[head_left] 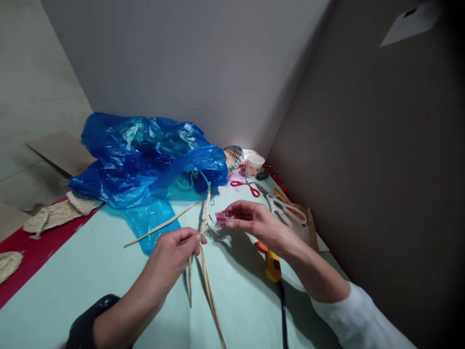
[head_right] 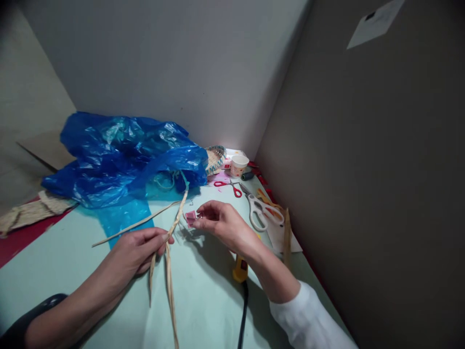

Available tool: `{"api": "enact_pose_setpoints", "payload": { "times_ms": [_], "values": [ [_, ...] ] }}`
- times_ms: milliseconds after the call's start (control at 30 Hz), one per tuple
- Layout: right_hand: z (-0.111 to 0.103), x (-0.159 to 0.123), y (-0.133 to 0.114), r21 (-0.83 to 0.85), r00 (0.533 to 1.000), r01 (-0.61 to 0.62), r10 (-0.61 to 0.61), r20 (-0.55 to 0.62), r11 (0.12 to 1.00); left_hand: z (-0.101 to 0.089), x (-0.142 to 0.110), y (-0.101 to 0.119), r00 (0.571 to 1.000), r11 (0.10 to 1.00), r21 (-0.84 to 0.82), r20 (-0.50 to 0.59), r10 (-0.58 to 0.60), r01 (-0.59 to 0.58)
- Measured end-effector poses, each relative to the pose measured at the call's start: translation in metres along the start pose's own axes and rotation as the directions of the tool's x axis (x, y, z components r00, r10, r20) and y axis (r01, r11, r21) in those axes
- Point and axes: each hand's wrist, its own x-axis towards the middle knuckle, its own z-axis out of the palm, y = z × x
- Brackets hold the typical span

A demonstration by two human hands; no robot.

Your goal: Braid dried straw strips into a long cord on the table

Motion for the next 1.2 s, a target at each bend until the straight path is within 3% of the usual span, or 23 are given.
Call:
{"api": "enact_pose_setpoints", "payload": {
  "times_ms": [167,300,467,700,933,1200],
  "values": [
    [0.007,-0.002,0.003,0.108,0.995,-0.089,0.084,0.052,0.990,-0.002,0.005,-0.001,0.997,0.982,0.171,0.005,0.079,-0.079],
    [0.009,0.001,0.006,0.121,0.990,-0.091,0.077,0.115,0.989,-0.003,0.003,0.000,0.989,0.958,0.245,0.058,0.137,-0.147],
    [0.008,0.006,0.012,0.147,0.993,-0.057,0.041,0.108,0.988,-0.005,0.001,0.000,0.982,0.938,0.296,0.106,0.154,-0.179],
    [0.006,0.003,0.006,-0.008,0.998,-0.061,0.061,0.027,0.998,-0.005,0.001,-0.001,0.979,0.932,0.302,0.092,0.180,-0.200],
    [0.010,0.004,0.008,0.097,0.994,-0.079,0.072,0.081,0.992,-0.004,-0.001,0.002,0.976,0.948,0.263,0.172,0.136,-0.178],
    [0.011,0.005,0.011,0.028,0.997,-0.042,0.041,0.064,0.999,-0.002,0.003,-0.001,0.967,0.937,0.261,0.170,0.190,-0.230]
  ]
}}
